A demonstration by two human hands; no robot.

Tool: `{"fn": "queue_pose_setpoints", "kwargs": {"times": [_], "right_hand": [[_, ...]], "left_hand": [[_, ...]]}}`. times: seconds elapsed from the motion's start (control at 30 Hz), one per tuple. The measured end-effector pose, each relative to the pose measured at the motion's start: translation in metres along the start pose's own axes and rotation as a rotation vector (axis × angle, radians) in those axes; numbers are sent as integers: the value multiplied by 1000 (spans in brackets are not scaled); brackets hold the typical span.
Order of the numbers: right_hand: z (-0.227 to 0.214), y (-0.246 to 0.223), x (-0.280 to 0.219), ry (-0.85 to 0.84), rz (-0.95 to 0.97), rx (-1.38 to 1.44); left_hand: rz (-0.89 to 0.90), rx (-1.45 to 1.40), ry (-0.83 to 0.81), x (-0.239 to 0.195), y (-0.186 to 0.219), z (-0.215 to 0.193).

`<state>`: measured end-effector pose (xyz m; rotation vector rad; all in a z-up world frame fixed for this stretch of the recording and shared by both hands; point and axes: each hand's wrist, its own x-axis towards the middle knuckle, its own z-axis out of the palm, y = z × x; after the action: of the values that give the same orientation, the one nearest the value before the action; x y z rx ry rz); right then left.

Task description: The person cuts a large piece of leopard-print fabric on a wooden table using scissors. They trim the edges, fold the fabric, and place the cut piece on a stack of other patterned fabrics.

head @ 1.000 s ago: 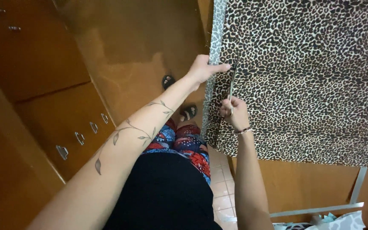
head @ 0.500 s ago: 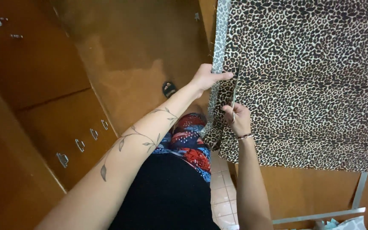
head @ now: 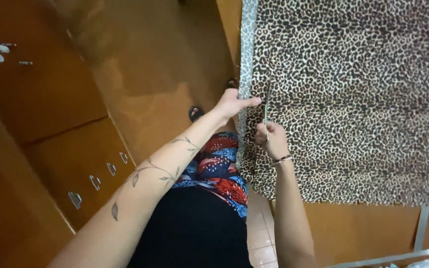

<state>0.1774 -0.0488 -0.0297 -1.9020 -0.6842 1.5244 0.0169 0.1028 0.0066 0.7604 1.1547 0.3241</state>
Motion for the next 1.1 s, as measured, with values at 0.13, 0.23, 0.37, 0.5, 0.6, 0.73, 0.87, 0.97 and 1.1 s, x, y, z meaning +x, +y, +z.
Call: {"fn": "queue_pose_setpoints", "kwargs": {"times": [0.13, 0.23, 0.37, 0.5, 0.6, 0.73, 0.87, 0.97, 1.1], "right_hand": [[-2, -21, -3, -10, 34, -104], [0, -26, -3, -8, 9, 4], [1, -25, -3, -36, -26, 41], [2, -7, 4, -23, -41, 49], [5, -37, -7, -19, -18, 115], [7, -48, -9, 6, -34, 48], [1, -38, -5, -9, -32, -55], [-1, -48, 6, -31, -16, -64], [-6, -62, 28, -74, -8, -30]], "left_hand": [[-1, -51, 27, -6, 6, 4], [-27, -40, -4, -3, 3, 2], [-53, -104, -11, -3, 1, 4], [-68, -145, -13, -6, 8, 4], [-101, -150, -10, -10, 13, 8], [-111, -109, -19, -7, 14, 5], [-109, -128, -13, -3, 7, 6], [-96, -108, -1, -2, 12, 6], [-108, -43, 18, -15, 32, 7]]}}
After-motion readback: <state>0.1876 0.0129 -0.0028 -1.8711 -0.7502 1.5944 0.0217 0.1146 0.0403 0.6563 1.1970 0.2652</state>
